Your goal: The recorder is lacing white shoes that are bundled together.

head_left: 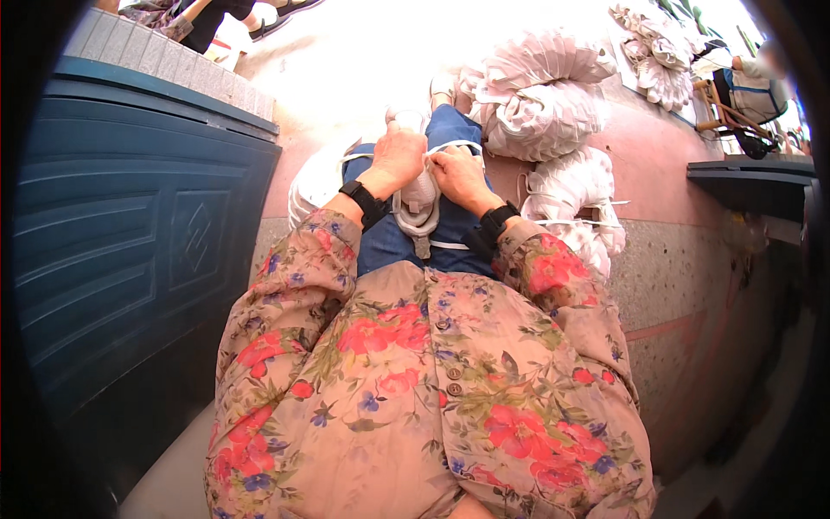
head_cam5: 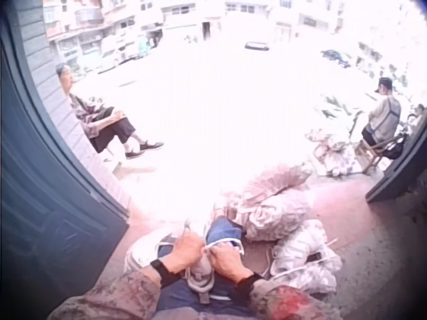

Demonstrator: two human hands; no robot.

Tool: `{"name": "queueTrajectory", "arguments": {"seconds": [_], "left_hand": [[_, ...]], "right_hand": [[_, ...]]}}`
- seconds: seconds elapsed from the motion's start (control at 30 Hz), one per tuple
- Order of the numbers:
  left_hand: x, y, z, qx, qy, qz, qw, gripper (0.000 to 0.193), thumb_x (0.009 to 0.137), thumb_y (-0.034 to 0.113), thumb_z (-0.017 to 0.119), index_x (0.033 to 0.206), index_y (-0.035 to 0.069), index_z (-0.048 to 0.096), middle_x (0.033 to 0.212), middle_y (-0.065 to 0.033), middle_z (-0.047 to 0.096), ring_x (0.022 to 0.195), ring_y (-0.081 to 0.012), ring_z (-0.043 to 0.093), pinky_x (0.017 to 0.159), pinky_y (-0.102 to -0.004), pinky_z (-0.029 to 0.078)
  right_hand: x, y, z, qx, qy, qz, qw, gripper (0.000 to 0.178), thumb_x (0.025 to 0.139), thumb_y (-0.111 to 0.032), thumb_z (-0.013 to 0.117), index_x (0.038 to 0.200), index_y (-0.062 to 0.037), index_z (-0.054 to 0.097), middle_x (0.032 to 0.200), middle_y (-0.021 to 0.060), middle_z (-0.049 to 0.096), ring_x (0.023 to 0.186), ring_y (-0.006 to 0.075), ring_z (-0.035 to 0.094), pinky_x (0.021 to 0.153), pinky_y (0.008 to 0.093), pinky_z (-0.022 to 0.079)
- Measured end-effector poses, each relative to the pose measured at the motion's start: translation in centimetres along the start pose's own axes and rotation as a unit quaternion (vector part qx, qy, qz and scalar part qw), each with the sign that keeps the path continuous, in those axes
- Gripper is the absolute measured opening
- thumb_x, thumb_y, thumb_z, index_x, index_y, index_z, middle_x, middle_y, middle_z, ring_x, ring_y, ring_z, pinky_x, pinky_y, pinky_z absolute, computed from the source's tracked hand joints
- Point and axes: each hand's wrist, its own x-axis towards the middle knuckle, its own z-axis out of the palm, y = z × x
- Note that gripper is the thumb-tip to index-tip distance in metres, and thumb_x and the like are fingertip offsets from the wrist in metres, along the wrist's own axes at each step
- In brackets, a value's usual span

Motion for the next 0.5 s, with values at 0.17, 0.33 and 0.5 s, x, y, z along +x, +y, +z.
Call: {"name": "queueTrajectory", "arguments": {"seconds": [0.17,0.33,0.5], "left_hand": [[0.7,-1.6,0.6,-0.107,-0.007,-0.002,0.994,0.016,0.068,0.015,0.06,0.079,0.003,0.059,0.076,-0.0133,0.059,0.073,-0.0287,0.055,0.065,-0.0359,0.045],[2.0,-1.2,-2.7,-0.407,-0.069,-0.136,0.901,0.032,0.072,0.01,0.061,0.099,-0.001,0.05,0.074,-0.0071,0.058,0.07,-0.0115,0.054,0.061,-0.0235,0.043],[3.3,0.1,-4.8,-0.476,-0.064,-0.16,0.862,0.037,0.072,0.009,0.062,0.104,-0.004,0.048,0.079,-0.0077,0.059,0.07,-0.0106,0.055,0.063,-0.021,0.043]], "right_hand": [[-0.2,-0.4,-1.0,0.03,0.027,-0.032,0.999,0.015,0.075,-0.019,0.05,0.081,-0.0108,0.061,0.083,0.0077,0.055,0.084,0.0264,0.051,0.067,0.0437,0.037],[0.5,-1.6,-1.7,-0.103,0.036,-0.153,0.982,0.009,0.071,-0.016,0.052,0.074,-0.0103,0.059,0.08,0.005,0.052,0.082,0.022,0.049,0.066,0.0373,0.036],[1.8,-1.3,-2.0,-0.204,-0.029,-0.271,0.94,0.007,0.069,-0.013,0.052,0.069,-0.0103,0.058,0.079,0.0031,0.051,0.081,0.0182,0.047,0.065,0.0325,0.033]]}}
